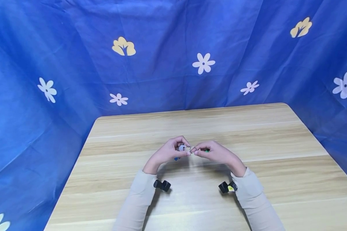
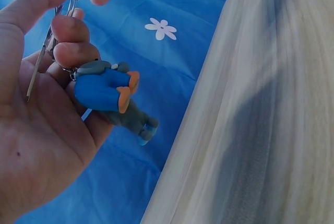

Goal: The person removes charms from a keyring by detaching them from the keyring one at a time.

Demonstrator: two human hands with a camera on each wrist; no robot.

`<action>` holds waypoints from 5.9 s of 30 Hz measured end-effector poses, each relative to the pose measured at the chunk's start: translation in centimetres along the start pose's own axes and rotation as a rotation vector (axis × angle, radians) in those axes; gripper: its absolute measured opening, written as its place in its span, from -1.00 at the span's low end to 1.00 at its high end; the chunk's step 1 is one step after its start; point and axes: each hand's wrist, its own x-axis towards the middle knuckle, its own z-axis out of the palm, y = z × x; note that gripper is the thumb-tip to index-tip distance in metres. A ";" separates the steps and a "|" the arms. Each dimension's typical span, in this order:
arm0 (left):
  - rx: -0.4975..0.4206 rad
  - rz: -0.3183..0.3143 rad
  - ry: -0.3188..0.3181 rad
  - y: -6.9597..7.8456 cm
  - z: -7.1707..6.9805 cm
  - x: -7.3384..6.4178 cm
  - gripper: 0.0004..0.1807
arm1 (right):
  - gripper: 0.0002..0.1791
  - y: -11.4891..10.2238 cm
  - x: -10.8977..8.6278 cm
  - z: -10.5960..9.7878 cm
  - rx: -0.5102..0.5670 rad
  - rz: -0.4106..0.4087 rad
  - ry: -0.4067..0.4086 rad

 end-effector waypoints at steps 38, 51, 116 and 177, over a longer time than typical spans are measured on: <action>-0.025 0.021 -0.050 0.1 -0.3 0.0 -0.64 | -0.74 0.0 -0.1 -0.6 0.006 0.088 0.062; -0.046 0.030 -0.047 0.0 -0.1 0.0 -0.69 | -0.75 0.3 0.0 -0.7 0.033 0.109 0.062; -0.088 0.001 -0.035 0.1 -0.2 0.1 -0.72 | -0.75 -0.2 -0.1 -0.3 0.034 0.032 -0.006; -0.099 0.022 -0.039 -0.2 0.1 0.0 -0.72 | -0.77 0.5 -0.1 -0.6 0.042 0.084 0.016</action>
